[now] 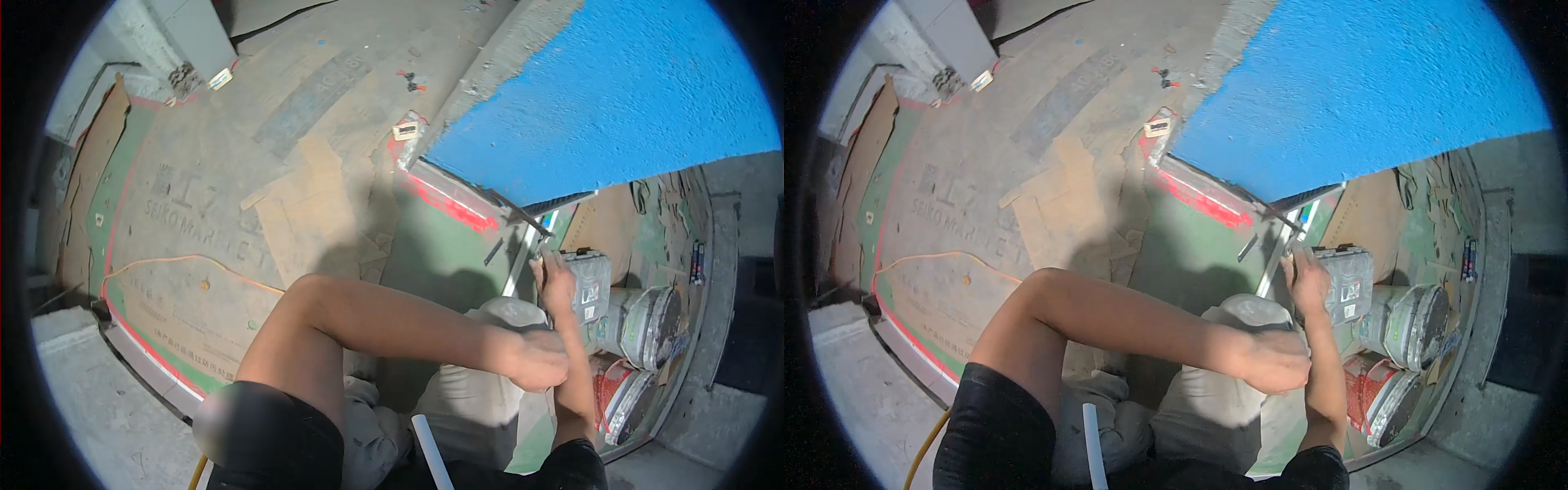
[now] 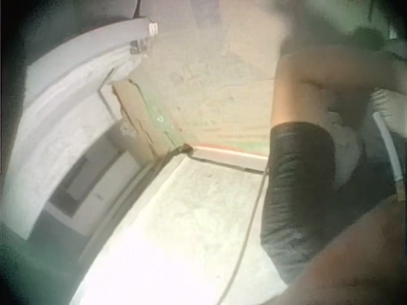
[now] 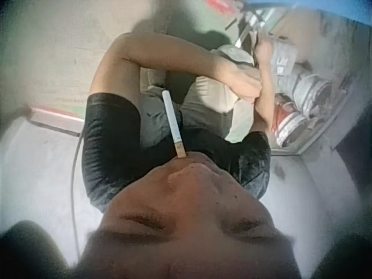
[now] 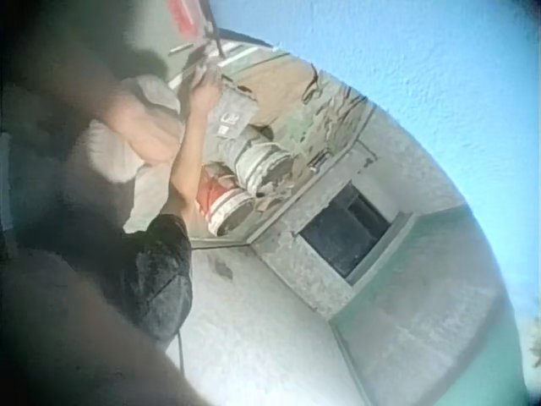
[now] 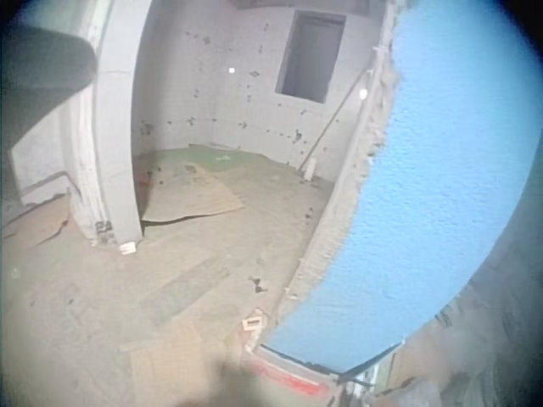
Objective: Applying plaster or mortar to the base and corners of interior walls using a trowel and bucket.
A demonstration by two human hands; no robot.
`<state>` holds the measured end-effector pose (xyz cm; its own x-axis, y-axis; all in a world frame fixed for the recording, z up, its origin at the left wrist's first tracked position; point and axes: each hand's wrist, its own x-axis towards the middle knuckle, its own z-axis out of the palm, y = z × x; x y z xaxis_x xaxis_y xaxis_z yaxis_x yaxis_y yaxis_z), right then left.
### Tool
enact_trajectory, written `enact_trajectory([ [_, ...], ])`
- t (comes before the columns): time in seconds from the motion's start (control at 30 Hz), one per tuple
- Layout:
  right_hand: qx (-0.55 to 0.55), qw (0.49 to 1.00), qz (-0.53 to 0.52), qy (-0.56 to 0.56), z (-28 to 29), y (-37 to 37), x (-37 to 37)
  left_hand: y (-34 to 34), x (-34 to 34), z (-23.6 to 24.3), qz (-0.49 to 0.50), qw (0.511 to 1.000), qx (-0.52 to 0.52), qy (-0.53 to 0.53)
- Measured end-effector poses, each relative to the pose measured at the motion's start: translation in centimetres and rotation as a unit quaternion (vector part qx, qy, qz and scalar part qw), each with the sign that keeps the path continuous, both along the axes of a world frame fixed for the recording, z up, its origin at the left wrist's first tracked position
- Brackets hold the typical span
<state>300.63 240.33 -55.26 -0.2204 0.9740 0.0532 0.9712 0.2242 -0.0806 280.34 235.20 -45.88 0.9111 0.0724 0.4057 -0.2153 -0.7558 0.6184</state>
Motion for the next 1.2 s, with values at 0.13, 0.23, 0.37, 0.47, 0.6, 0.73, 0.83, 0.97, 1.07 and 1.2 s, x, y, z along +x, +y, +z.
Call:
enact_trajectory([
  [0.13, 0.028, 0.995, -0.039, 0.086, 0.7, -3.5, 2.4, -0.5, 1.7, 0.7, -0.016, 1.0, 0.011, -0.011],
  [0.23, -0.045, 0.984, -0.023, 0.168, -3.7, -5.6, 2.6, -3.1, 2.6, -3.8, 0.026, 0.984, 0.095, -0.149],
  [0.37, -0.16, 0.87, -0.033, 0.466, -13.5, -9.9, 5.3, -1.0, 2.7, -0.4, 0.044, 0.936, 0.038, -0.346],
  [0.47, -0.236, 0.883, -0.025, 0.405, -14.9, -10.9, 4.0, 1.1, 2.1, 3.4, -0.163, 0.976, 0.083, 0.12],
  [0.6, 0.13, 0.89, 0.124, 0.419, -9.4, -11.7, 2.1, 2.1, 2.5, 6.1, -0.234, 0.96, 0.096, 0.123],
  [0.73, -0.297, 0.898, 0.044, 0.322, -5.9, -11.9, 5.3, 0.8, 6.8, 8.5, -0.311, 0.942, 0.091, 0.084],
  [0.83, -0.262, 0.941, -0.009, 0.212, -0.9, -10.7, 7.0, 2.4, 9.7, 8.3, -0.336, 0.936, 0.066, 0.079],
  [0.97, -0.288, 0.946, -0.049, 0.143, 10.7, -12.5, 12.7, 3.5, 10.2, 10.5, -0.327, 0.937, -0.05, 0.115],
  [1.07, -0.159, 0.952, -0.15, 0.215, 15.4, -19.4, 18.5, 5.2, 9.5, 13.0, -0.233, 0.933, -0.149, 0.232],
  [1.2, -0.142, 0.868, -0.413, 0.235, 28.0, -32.8, 26.4, 6.4, 7.5, 18.4, 0.148, 0.909, -0.195, 0.337],
])
